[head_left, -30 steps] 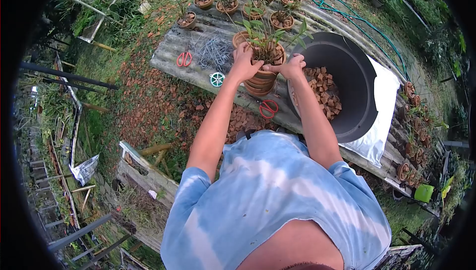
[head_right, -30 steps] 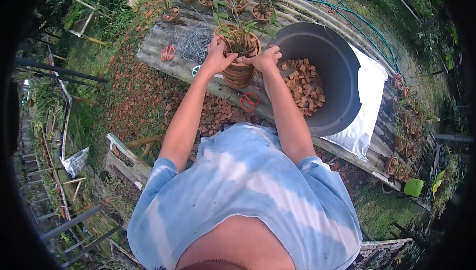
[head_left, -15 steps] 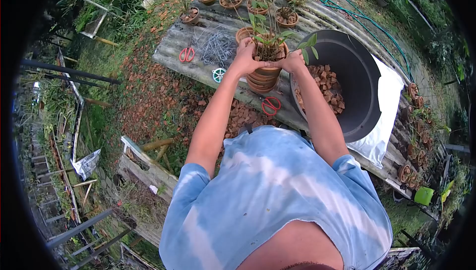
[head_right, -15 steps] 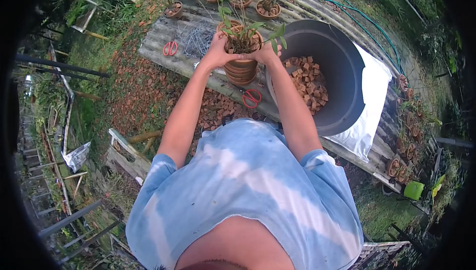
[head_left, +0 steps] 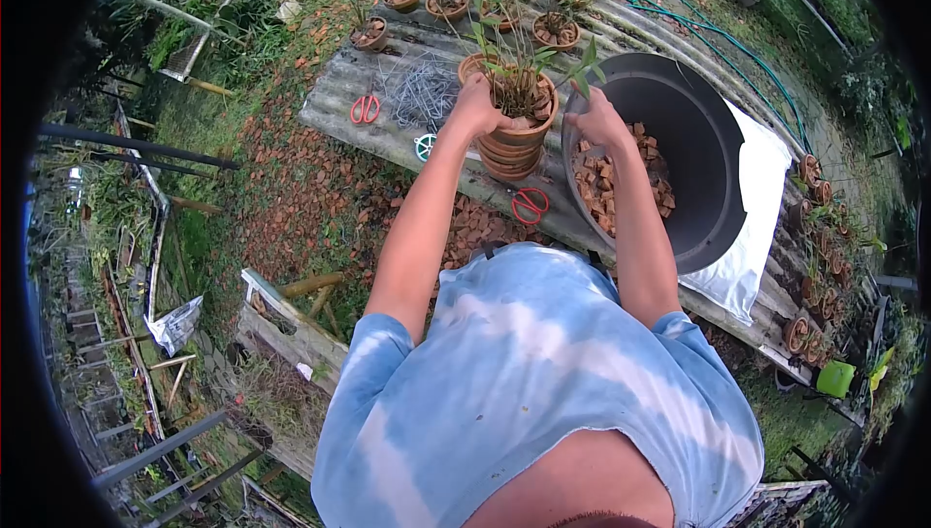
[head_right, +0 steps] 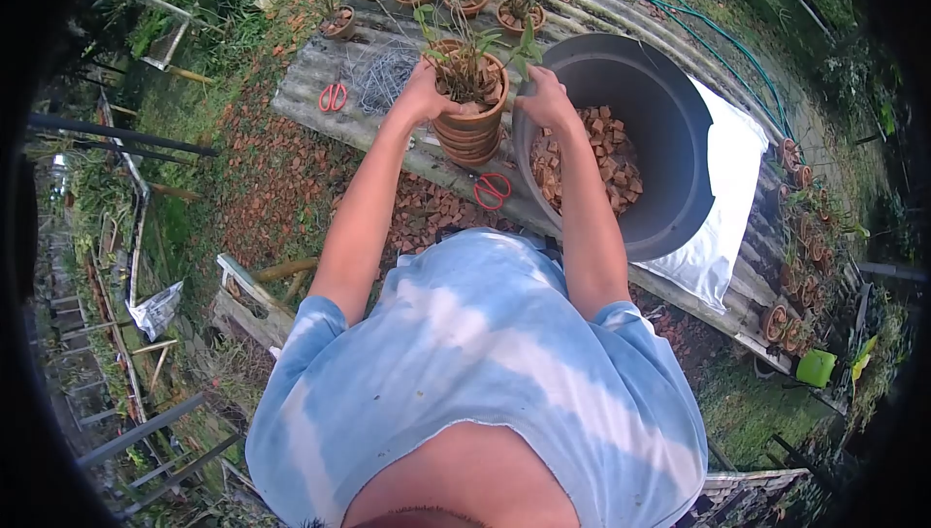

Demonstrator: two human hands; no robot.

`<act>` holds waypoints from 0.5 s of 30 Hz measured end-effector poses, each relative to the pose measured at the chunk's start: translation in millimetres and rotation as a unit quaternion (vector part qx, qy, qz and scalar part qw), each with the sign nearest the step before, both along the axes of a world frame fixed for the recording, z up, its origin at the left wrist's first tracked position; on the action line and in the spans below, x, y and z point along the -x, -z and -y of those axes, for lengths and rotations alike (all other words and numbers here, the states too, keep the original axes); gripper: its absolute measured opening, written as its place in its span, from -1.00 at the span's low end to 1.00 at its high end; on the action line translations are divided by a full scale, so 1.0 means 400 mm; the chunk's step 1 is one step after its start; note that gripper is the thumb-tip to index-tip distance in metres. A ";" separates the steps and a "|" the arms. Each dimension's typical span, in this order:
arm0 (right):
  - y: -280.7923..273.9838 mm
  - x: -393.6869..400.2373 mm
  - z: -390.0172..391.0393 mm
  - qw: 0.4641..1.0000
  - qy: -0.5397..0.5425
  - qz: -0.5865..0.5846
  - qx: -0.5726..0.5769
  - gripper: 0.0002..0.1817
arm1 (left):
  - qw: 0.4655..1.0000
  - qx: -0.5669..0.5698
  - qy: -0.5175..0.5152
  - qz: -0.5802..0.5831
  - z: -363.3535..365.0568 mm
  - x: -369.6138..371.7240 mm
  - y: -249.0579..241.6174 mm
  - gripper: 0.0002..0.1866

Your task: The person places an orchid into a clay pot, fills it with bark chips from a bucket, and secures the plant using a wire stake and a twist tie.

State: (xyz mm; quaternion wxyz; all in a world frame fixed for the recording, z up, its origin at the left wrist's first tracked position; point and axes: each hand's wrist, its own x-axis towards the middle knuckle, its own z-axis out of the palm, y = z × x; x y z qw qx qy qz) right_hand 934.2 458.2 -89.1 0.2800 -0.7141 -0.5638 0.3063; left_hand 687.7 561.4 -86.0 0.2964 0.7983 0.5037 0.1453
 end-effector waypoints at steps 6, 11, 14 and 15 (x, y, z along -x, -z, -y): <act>0.003 0.050 -0.007 0.980 -0.091 0.125 -0.129 -0.24 | 0.998 0.013 -0.003 -0.055 -0.009 -0.025 -0.035 0.29; 0.016 0.077 -0.001 0.982 -0.082 0.117 -0.127 -0.35 | 0.998 0.015 -0.041 -0.052 -0.013 -0.017 -0.010 0.33; 0.021 0.070 -0.002 0.987 -0.077 0.086 -0.110 -0.43 | 0.997 -0.004 -0.067 -0.040 -0.012 -0.010 0.013 0.33; 0.017 0.067 -0.001 0.986 -0.084 0.086 -0.115 -0.46 | 0.997 0.012 -0.070 -0.036 -0.006 -0.011 0.000 0.33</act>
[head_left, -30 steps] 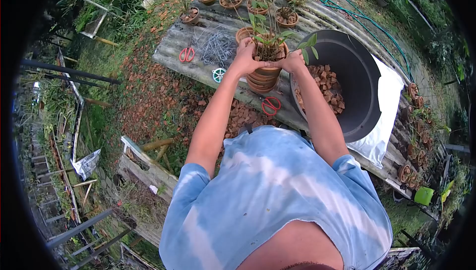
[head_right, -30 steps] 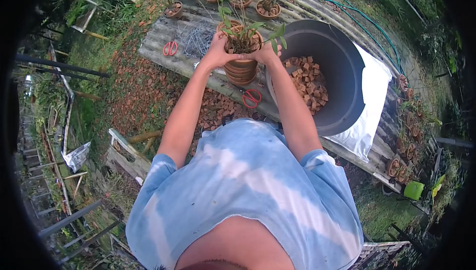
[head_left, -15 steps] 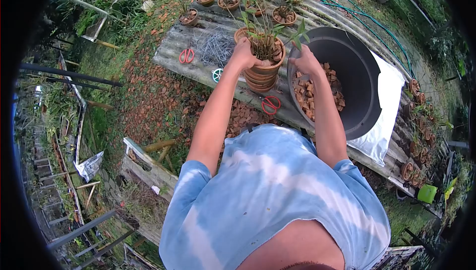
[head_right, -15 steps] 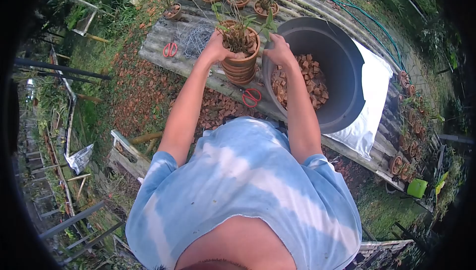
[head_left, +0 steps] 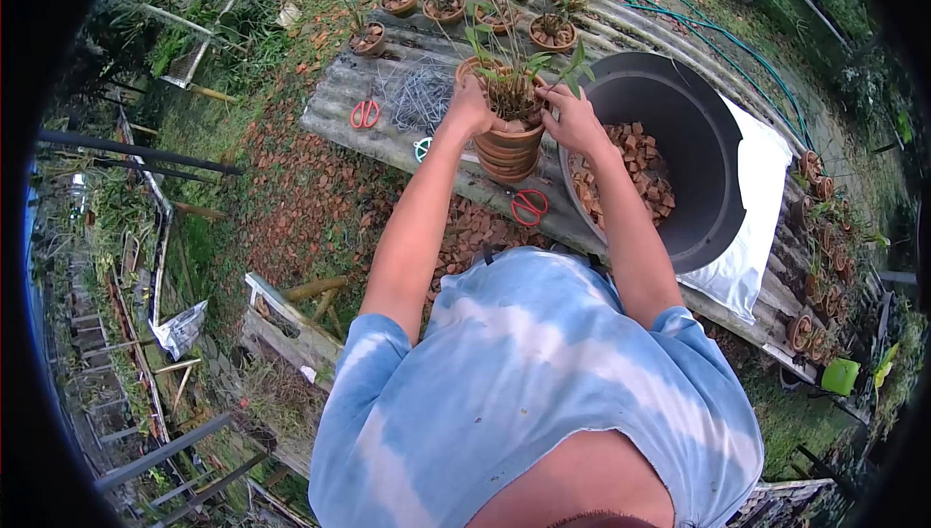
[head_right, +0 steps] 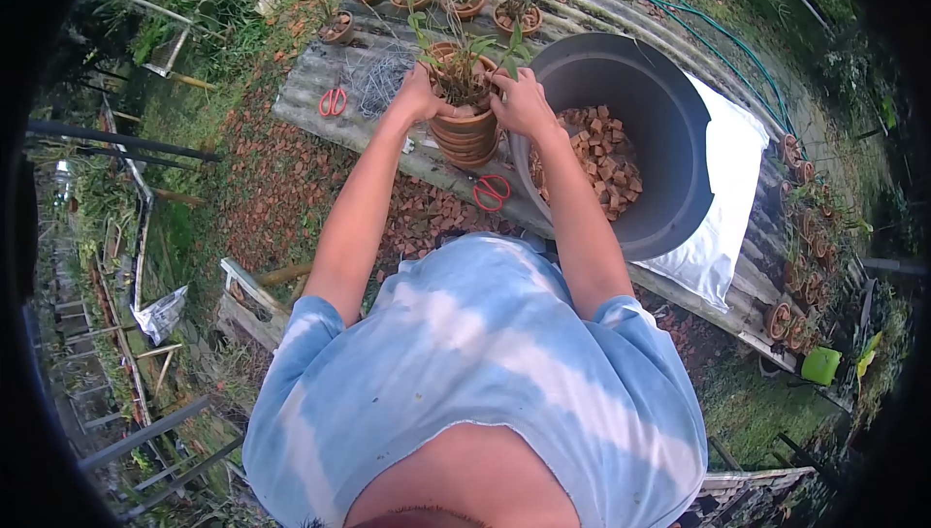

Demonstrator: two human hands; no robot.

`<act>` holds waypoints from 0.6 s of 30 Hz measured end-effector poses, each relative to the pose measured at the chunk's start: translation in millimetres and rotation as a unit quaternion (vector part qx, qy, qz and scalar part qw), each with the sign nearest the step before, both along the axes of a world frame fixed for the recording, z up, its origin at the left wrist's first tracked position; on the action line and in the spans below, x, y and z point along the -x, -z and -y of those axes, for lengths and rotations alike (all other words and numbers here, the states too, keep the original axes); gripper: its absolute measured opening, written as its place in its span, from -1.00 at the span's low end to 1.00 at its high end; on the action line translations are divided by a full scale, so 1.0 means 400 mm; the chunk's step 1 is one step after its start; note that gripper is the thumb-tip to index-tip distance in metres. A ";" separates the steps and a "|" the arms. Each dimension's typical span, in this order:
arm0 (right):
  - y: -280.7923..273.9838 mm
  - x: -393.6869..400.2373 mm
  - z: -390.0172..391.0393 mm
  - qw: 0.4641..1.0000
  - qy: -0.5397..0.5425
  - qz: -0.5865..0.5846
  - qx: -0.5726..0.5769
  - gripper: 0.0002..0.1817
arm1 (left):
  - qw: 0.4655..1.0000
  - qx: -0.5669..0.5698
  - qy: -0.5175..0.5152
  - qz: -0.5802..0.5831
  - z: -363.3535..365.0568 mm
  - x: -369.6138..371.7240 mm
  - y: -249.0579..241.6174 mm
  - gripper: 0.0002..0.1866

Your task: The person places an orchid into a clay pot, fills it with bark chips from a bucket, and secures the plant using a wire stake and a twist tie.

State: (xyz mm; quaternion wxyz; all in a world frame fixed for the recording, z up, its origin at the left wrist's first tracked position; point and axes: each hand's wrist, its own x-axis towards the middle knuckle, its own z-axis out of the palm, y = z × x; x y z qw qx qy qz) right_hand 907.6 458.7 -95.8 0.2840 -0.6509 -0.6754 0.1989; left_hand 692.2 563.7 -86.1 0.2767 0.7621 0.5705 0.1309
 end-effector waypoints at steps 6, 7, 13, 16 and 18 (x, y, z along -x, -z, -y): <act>0.002 0.004 0.001 0.998 -0.012 0.051 -0.039 -0.49 | 0.998 0.052 0.028 -0.005 0.009 -0.001 -0.055 0.31; 0.011 0.005 -0.002 0.997 -0.011 0.064 -0.049 -0.48 | 0.998 0.051 0.028 -0.003 0.005 0.000 -0.049 0.31; 0.024 0.015 0.006 0.996 -0.015 0.051 -0.075 -0.47 | 0.997 -0.032 0.030 -0.056 0.050 -0.004 -0.085 0.04; 0.026 0.017 0.009 0.993 -0.020 0.035 -0.112 -0.50 | 0.998 -0.027 0.055 0.012 0.064 0.015 -0.088 0.08; 0.025 0.024 0.020 0.992 -0.002 -0.013 -0.123 -0.51 | 0.998 -0.032 0.046 0.018 0.070 0.024 -0.081 0.05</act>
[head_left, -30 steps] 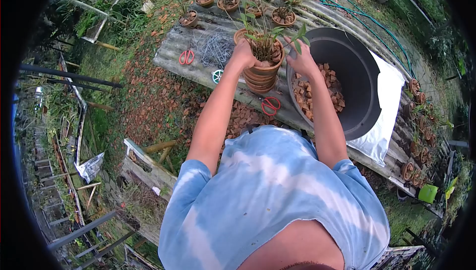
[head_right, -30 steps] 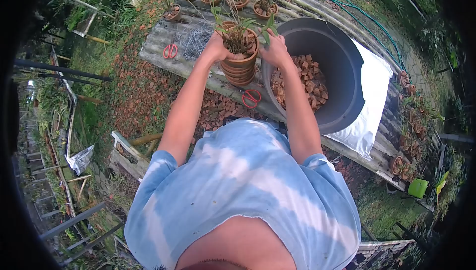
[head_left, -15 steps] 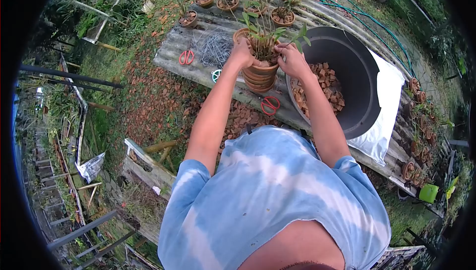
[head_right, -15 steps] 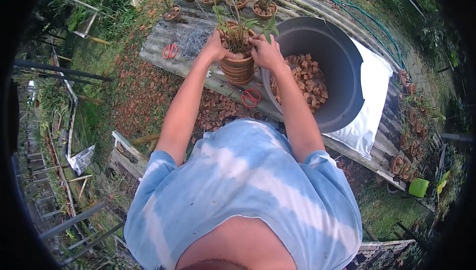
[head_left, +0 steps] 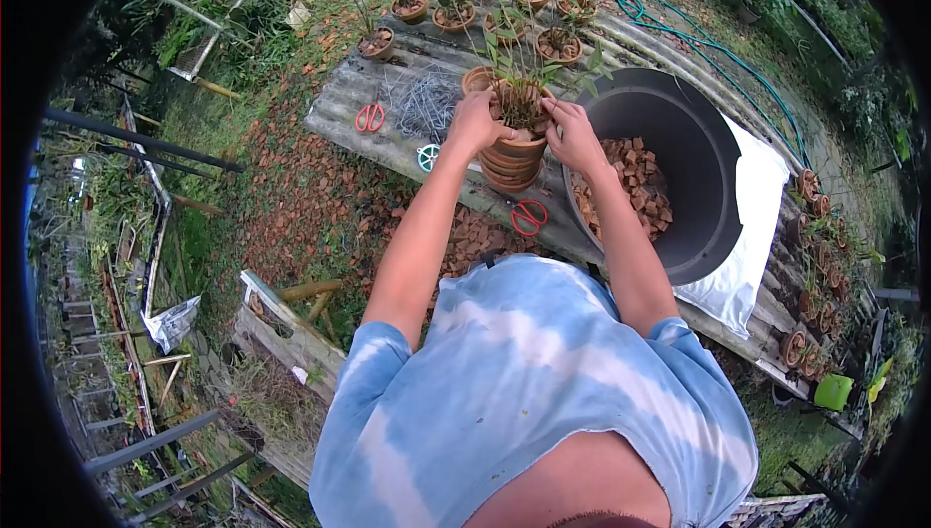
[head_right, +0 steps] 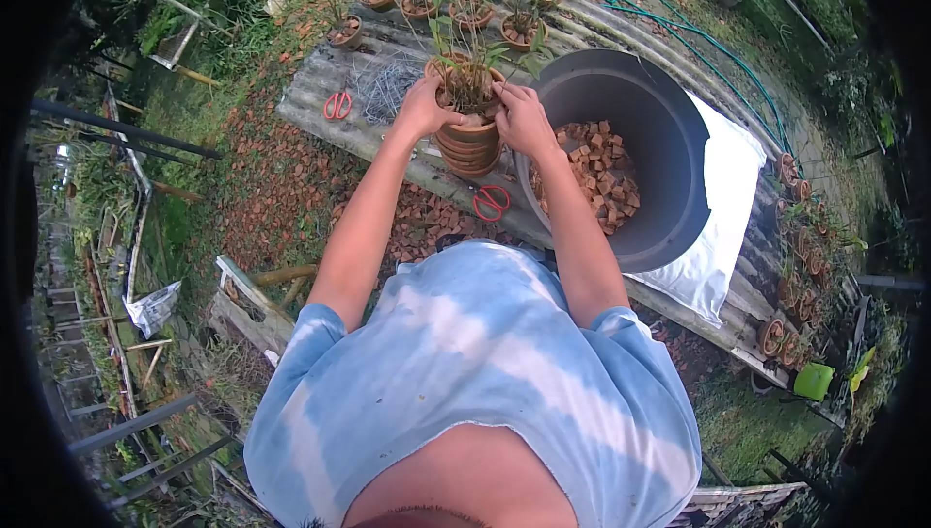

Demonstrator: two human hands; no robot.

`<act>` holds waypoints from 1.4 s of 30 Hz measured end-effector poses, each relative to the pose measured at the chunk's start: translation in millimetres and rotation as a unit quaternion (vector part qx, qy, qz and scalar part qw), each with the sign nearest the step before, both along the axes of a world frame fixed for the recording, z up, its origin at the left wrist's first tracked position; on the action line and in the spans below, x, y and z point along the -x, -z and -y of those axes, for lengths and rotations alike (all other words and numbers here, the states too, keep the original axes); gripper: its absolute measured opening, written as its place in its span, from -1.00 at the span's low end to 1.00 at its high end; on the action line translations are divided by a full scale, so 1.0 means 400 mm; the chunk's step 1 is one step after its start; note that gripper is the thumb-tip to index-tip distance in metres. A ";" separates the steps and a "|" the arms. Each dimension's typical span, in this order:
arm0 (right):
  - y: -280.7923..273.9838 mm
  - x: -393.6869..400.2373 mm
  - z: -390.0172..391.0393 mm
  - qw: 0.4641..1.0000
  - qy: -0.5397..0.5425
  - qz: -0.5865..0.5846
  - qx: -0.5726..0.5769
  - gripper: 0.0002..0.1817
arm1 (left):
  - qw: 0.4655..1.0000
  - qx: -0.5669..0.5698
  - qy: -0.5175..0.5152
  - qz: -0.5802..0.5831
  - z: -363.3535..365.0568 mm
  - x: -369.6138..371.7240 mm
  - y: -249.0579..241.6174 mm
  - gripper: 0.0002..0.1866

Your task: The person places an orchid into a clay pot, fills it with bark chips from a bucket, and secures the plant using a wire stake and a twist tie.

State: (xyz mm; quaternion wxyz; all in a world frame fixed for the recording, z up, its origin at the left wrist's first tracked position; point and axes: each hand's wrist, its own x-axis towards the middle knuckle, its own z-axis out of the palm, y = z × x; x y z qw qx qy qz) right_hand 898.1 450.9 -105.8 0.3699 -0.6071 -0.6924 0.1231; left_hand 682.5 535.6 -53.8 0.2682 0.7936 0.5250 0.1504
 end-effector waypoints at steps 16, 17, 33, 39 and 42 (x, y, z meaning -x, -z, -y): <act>0.009 0.012 0.018 0.992 0.040 -0.122 0.010 -0.38 | 0.965 0.073 0.003 0.251 0.004 0.057 0.083 0.06; 0.010 0.014 0.022 0.992 0.040 -0.122 0.003 -0.37 | 0.971 0.060 -0.001 0.232 0.001 0.057 0.091 0.06; -0.128 0.063 0.132 0.945 0.060 0.044 0.318 -0.68 | 0.899 0.049 -0.185 0.395 0.143 0.081 0.143 -0.59; -0.014 0.140 0.134 0.865 -0.195 -0.014 0.462 -0.68 | 0.909 0.221 -0.216 0.278 0.278 0.220 0.311 -0.55; 0.063 0.253 0.134 0.890 -0.229 0.041 0.393 -0.64 | 0.892 0.253 -0.230 0.296 0.325 0.298 0.405 -0.51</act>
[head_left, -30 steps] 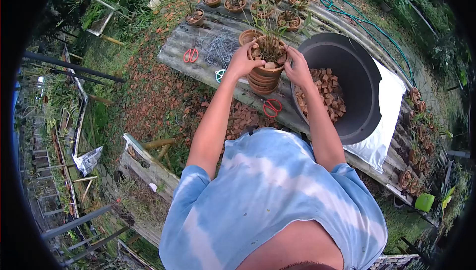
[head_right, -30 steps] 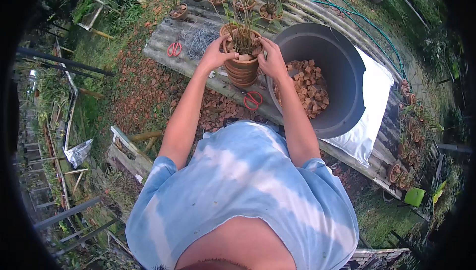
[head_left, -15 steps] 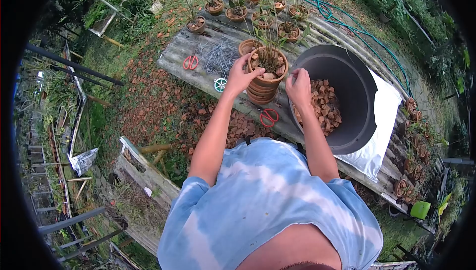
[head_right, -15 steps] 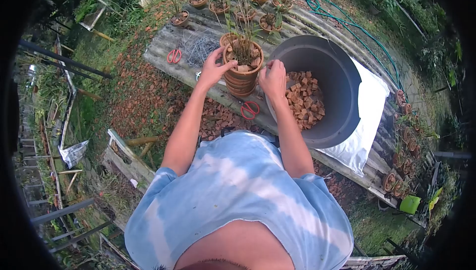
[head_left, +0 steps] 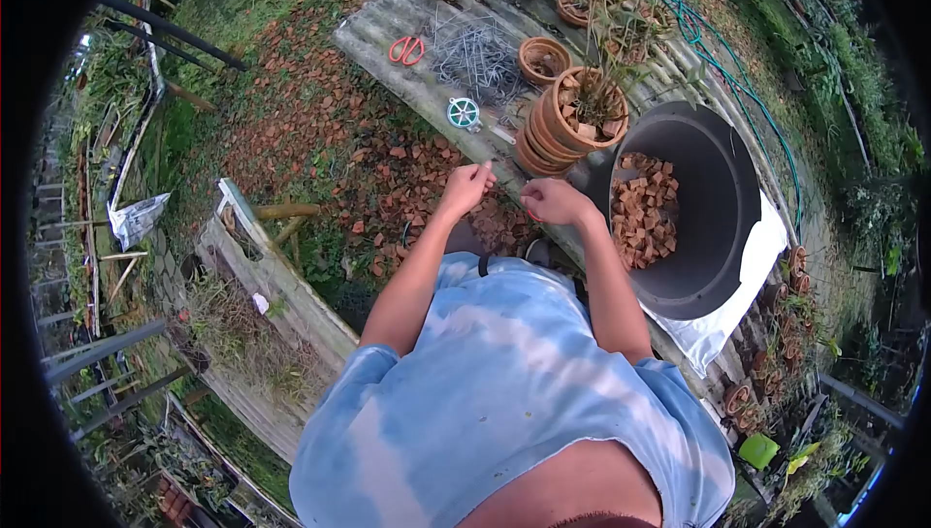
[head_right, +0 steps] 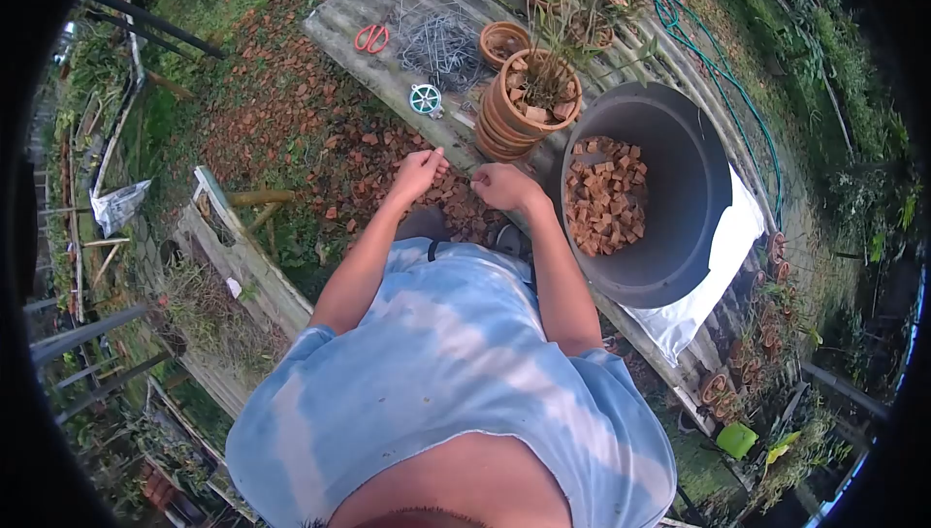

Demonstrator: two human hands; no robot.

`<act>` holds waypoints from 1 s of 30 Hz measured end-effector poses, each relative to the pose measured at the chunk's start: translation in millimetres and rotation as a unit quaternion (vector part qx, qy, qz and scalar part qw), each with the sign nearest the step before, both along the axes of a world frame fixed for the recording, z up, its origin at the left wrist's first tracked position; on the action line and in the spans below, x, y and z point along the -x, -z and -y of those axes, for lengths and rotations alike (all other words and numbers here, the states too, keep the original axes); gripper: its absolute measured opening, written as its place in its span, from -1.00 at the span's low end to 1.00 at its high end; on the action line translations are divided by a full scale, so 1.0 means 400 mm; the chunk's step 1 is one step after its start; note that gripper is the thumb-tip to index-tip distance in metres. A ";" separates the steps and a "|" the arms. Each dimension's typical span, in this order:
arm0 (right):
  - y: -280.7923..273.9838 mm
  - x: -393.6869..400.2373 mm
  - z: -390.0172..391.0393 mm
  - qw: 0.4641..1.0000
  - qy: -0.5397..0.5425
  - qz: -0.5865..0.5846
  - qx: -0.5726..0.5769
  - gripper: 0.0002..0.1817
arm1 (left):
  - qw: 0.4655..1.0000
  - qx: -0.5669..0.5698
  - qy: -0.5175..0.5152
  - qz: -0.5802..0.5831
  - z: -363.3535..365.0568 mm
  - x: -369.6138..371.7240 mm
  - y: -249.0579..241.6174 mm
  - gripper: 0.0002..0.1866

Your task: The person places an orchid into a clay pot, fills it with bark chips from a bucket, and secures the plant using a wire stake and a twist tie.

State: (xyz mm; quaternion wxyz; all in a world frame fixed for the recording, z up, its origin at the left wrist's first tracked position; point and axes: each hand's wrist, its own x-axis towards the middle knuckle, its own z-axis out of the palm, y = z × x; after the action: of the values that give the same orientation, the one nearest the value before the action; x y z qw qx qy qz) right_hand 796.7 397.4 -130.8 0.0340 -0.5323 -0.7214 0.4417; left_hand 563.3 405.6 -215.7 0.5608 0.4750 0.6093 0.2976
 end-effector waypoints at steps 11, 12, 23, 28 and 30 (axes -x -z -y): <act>0.352 0.464 -0.144 0.991 0.079 -0.045 0.093 -0.58 | 0.989 0.089 -0.032 -0.112 0.013 0.538 0.230 -0.63; 0.400 0.515 -0.175 0.992 0.075 -0.033 0.097 -0.59 | 0.973 0.158 -0.047 -0.160 0.040 0.680 0.280 -0.64; 0.346 0.653 -0.616 0.952 0.254 0.101 -0.137 -0.31 | 0.956 0.242 -0.047 -0.160 0.017 0.839 0.300 -0.60; 0.407 0.650 -0.727 0.956 0.220 0.190 -0.046 -0.34 | 0.981 0.154 -0.039 -0.111 -0.133 0.727 0.199 -0.66; 0.428 0.651 -0.729 0.953 0.242 0.178 -0.046 -0.50 | 0.983 0.144 -0.029 -0.106 -0.188 0.689 0.152 -0.67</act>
State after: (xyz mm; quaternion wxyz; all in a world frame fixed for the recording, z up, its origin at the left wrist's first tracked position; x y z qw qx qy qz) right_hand 536.4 689.1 -302.0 0.0356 -0.7587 -0.5848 0.2847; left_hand 287.5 480.7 -276.4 0.5464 0.4007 0.7154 0.1707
